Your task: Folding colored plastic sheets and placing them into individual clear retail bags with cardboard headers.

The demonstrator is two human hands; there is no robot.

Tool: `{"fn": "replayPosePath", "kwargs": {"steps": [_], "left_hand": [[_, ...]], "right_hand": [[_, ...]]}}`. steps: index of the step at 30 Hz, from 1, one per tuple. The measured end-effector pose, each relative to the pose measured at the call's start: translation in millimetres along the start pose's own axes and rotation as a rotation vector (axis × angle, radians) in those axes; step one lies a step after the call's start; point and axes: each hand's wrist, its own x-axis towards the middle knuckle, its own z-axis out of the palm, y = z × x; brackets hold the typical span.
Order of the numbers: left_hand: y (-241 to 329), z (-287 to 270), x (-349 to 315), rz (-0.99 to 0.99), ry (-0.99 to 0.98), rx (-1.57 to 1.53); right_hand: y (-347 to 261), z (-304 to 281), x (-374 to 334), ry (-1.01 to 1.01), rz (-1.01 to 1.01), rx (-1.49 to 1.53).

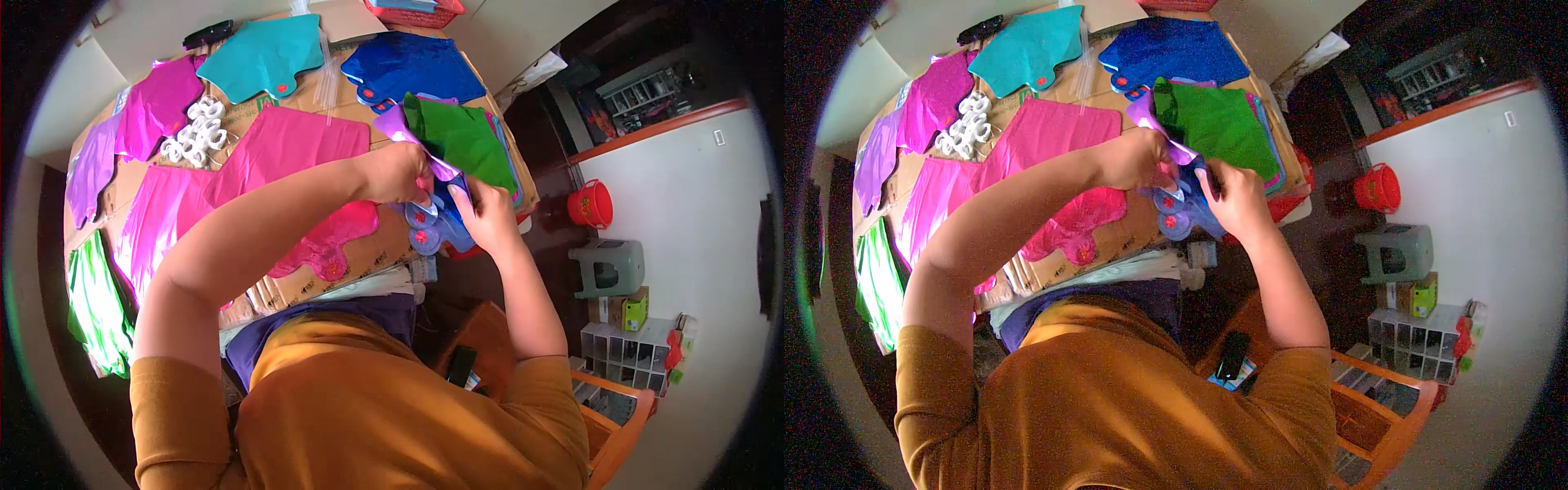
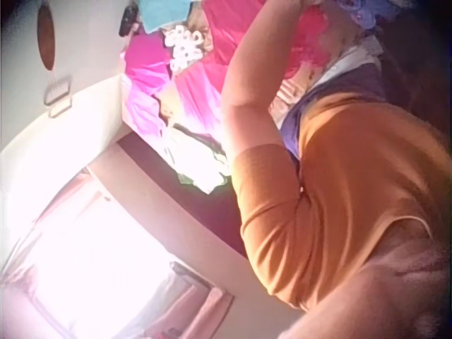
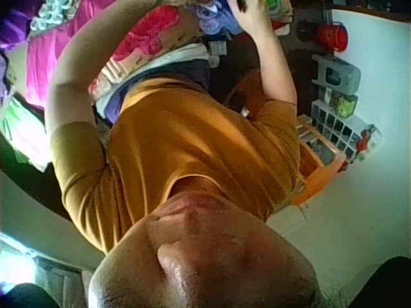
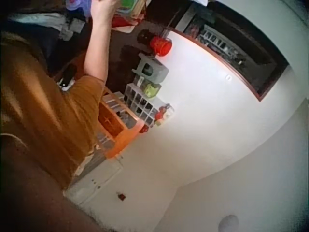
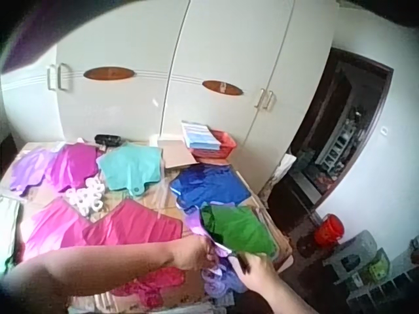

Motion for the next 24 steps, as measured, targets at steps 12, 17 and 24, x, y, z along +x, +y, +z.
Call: {"fn": "replayPosePath", "kwargs": {"steps": [12, 17, 24], "left_hand": [[-6, -3, 17, -0.154, 0.004, 0.044], [-5, 15, 19, 0.203, 0.329, 0.328], [-10, 24, 2, 0.613, 0.389, 1.055]], "right_hand": [[2, -4, 1, -0.004, -0.006, 0.048], [-12, -8, 1, -0.022, -0.022, 0.074], [9, 5, -4, 0.102, 0.206, 0.165]]}}
